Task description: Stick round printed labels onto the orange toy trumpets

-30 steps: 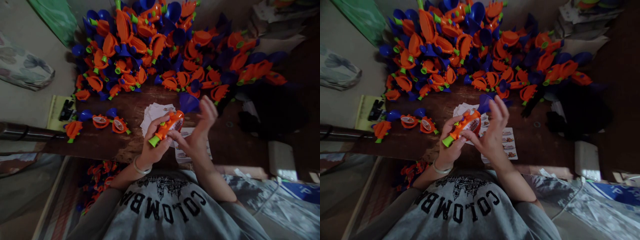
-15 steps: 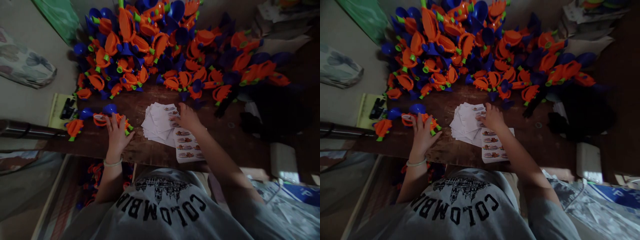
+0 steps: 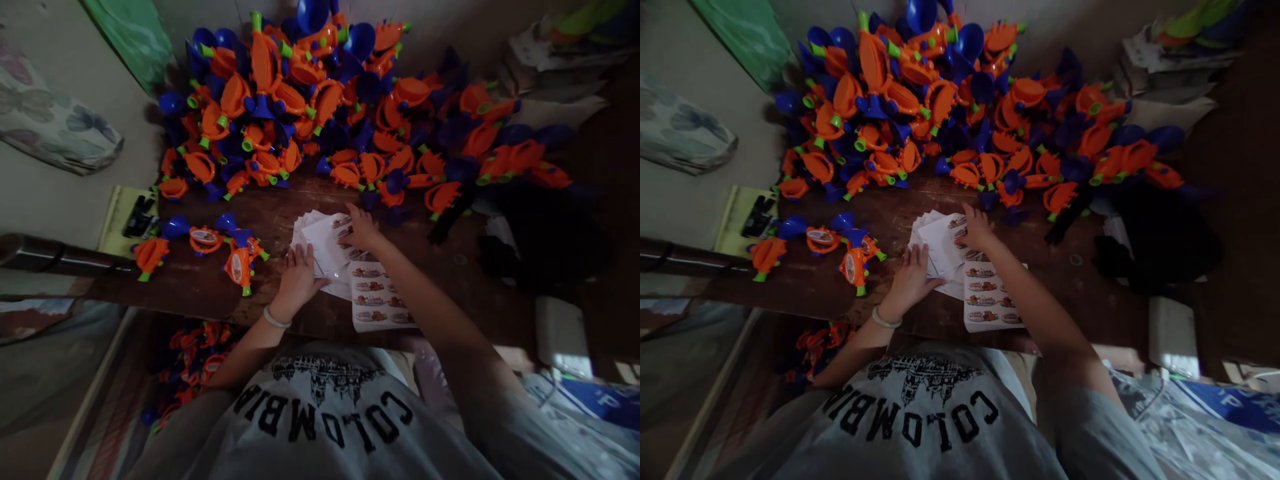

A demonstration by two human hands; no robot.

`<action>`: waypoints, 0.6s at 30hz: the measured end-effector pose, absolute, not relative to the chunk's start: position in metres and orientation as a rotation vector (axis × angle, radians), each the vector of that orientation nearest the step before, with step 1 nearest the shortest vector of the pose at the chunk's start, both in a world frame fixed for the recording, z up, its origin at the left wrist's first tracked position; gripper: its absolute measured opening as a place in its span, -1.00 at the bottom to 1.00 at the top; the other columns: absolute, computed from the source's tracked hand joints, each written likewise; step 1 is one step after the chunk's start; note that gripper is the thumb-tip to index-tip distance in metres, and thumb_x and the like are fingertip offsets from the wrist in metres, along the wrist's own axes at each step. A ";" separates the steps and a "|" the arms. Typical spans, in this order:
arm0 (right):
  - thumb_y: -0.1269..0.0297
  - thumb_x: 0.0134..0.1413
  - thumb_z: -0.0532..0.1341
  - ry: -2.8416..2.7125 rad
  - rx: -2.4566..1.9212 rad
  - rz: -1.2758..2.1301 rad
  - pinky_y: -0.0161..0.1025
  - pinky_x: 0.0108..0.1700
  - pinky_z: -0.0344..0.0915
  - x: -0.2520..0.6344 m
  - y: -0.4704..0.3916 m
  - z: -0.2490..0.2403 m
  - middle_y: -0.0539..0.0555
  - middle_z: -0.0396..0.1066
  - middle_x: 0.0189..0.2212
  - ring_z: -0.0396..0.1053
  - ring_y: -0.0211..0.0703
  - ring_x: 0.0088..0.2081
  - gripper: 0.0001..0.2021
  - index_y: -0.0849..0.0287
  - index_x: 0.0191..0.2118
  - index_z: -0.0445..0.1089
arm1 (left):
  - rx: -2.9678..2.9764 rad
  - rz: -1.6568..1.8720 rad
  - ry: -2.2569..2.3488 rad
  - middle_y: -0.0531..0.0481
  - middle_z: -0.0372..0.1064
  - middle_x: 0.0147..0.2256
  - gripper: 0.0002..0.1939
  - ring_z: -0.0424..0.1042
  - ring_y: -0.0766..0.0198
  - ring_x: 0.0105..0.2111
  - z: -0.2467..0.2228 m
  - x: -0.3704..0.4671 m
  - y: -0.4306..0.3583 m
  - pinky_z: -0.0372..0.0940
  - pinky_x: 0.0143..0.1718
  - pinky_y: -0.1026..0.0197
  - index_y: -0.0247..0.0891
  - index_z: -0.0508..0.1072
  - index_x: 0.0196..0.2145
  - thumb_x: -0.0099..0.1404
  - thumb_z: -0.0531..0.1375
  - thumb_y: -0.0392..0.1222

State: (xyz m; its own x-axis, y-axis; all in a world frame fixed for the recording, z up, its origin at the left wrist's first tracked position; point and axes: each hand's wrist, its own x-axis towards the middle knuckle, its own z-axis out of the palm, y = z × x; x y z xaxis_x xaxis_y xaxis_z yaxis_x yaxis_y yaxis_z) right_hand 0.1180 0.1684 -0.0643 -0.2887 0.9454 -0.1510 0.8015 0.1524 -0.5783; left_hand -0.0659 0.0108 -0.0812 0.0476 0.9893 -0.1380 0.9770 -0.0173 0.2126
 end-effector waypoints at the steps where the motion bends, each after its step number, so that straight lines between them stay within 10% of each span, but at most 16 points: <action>1: 0.40 -0.11 0.47 -2.139 -1.657 0.837 0.37 0.34 0.28 0.119 0.169 -0.064 0.37 0.35 0.32 0.34 0.34 0.33 -0.02 0.11 0.46 0.13 | 2.068 0.077 2.013 -0.76 -0.03 0.46 0.09 0.02 -0.53 0.50 -0.082 -0.064 0.010 0.14 0.45 -0.34 -0.57 0.01 0.52 0.35 0.37 0.16; 9: 0.26 0.17 0.27 -1.770 -1.288 0.761 -0.18 -0.21 0.43 0.134 0.151 -0.030 -0.04 0.53 -0.26 0.45 -0.18 -0.34 -0.54 0.04 0.17 0.26 | 2.080 0.927 1.984 -0.59 0.12 0.45 -0.16 0.09 -0.40 0.51 -0.052 -0.090 0.015 0.15 0.45 -0.42 -0.35 0.26 0.34 0.32 0.39 0.19; 18: 0.23 0.35 0.21 -1.829 -0.943 0.550 -0.21 -0.23 0.45 0.114 0.065 0.012 0.03 0.60 -0.23 0.51 -0.19 -0.31 -0.84 0.01 -0.03 0.50 | 1.963 1.373 1.393 -0.01 0.60 -0.17 -0.74 0.61 0.27 -0.16 0.042 -0.077 0.045 0.48 -0.05 0.21 -0.21 0.46 0.09 0.47 0.21 -0.25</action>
State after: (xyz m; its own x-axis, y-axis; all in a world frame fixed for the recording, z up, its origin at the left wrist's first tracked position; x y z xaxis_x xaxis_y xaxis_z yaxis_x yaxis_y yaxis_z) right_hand 0.1138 0.0647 0.0120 -0.2302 0.8008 0.5529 0.3632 0.5978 -0.7147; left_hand -0.0769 0.0450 0.0422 0.0374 0.8674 0.4963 0.5083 -0.4441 0.7379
